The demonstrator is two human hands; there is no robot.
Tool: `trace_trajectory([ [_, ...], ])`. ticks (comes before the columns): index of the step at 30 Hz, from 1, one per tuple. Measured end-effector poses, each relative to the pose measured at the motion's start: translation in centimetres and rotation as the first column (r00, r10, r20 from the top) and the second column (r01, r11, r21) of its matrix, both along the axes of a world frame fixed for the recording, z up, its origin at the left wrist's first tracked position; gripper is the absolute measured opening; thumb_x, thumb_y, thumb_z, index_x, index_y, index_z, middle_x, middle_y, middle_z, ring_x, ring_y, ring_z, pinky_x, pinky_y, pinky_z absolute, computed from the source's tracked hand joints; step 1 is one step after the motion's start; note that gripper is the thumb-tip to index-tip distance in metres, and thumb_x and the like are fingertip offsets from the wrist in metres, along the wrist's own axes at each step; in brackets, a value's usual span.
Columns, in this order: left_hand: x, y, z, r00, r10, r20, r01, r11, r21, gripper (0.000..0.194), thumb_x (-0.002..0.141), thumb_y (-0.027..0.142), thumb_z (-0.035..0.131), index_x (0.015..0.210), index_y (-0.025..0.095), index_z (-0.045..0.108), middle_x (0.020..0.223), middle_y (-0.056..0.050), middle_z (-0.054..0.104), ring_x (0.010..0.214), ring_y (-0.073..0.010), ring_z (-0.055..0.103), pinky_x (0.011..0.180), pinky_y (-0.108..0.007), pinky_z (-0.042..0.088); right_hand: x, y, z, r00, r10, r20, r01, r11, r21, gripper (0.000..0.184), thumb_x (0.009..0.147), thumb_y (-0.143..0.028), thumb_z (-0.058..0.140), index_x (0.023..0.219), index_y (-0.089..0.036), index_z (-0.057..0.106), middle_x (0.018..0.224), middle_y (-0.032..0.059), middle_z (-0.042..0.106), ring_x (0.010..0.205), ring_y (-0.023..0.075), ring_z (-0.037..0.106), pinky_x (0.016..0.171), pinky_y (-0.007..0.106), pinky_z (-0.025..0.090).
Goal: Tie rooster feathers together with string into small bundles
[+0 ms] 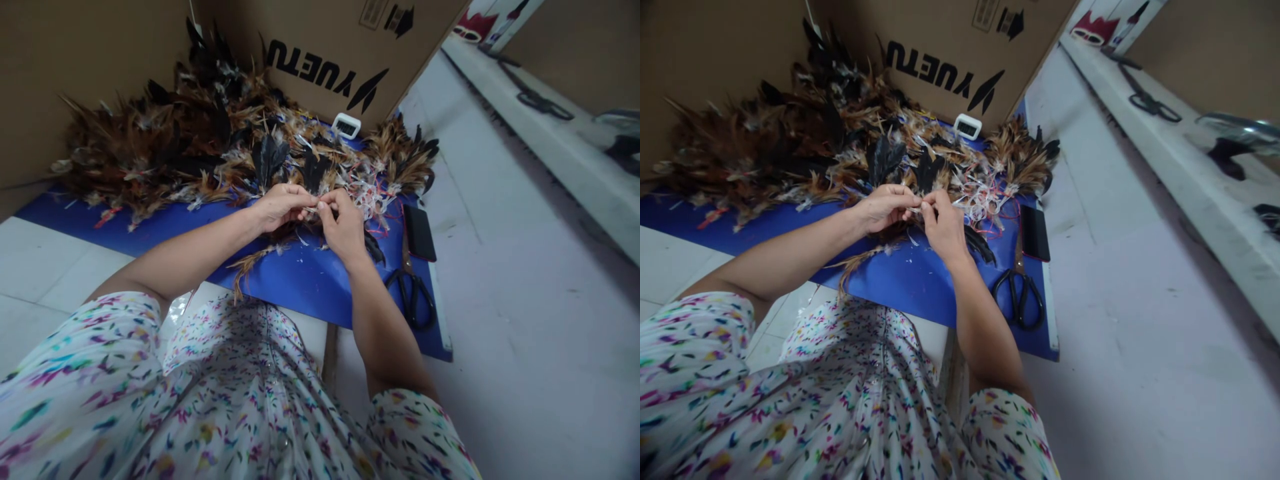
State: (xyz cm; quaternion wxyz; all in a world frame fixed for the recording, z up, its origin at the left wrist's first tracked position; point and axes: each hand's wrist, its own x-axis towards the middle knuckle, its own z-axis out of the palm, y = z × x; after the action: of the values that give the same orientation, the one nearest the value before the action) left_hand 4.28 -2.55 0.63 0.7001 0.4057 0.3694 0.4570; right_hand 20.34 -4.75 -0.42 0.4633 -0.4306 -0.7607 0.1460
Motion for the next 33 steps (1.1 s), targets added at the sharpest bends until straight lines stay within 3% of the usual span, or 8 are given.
trace_trajectory([
  [8,-0.43,0.13,-0.09,1.000,-0.004,0.027,0.005,0.999,-0.043,0.030,0.070,0.007,0.082,0.092,0.013,0.062,0.065,0.001,0.067,0.046,-0.0045,0.054,0.047,-0.016,0.041,-0.01,-0.05,0.13,1.000,-0.009,0.005,0.009,1.000,-0.012,0.011,0.092,-0.032,0.052,0.085,-0.023,0.054,0.072,-0.0019,0.063,0.066,0.0151,0.060,0.065,0.029,0.045],
  [15,-0.41,0.22,-0.38,0.999,-0.016,0.028,0.016,1.000,-0.006,0.024,0.070,0.012,0.083,0.076,0.012,0.060,0.061,0.002,0.065,0.045,-0.0033,0.052,0.046,-0.015,0.040,-0.08,-0.12,0.22,1.000,-0.006,-0.001,0.006,1.000,-0.026,0.009,0.091,-0.031,0.051,0.085,-0.024,0.052,0.074,-0.0023,0.064,0.066,0.0143,0.059,0.068,0.029,0.046],
  [33,0.16,-0.28,-0.41,1.000,-0.008,0.019,0.005,0.986,0.167,0.037,0.075,0.033,0.084,0.077,0.014,0.052,0.068,0.001,0.068,0.047,-0.0035,0.055,0.045,-0.016,0.038,0.10,0.08,-0.14,1.000,-0.025,-0.010,0.025,0.998,-0.051,0.009,0.093,-0.032,0.051,0.088,-0.024,0.052,0.072,-0.0034,0.062,0.063,0.0135,0.058,0.066,0.029,0.044],
])
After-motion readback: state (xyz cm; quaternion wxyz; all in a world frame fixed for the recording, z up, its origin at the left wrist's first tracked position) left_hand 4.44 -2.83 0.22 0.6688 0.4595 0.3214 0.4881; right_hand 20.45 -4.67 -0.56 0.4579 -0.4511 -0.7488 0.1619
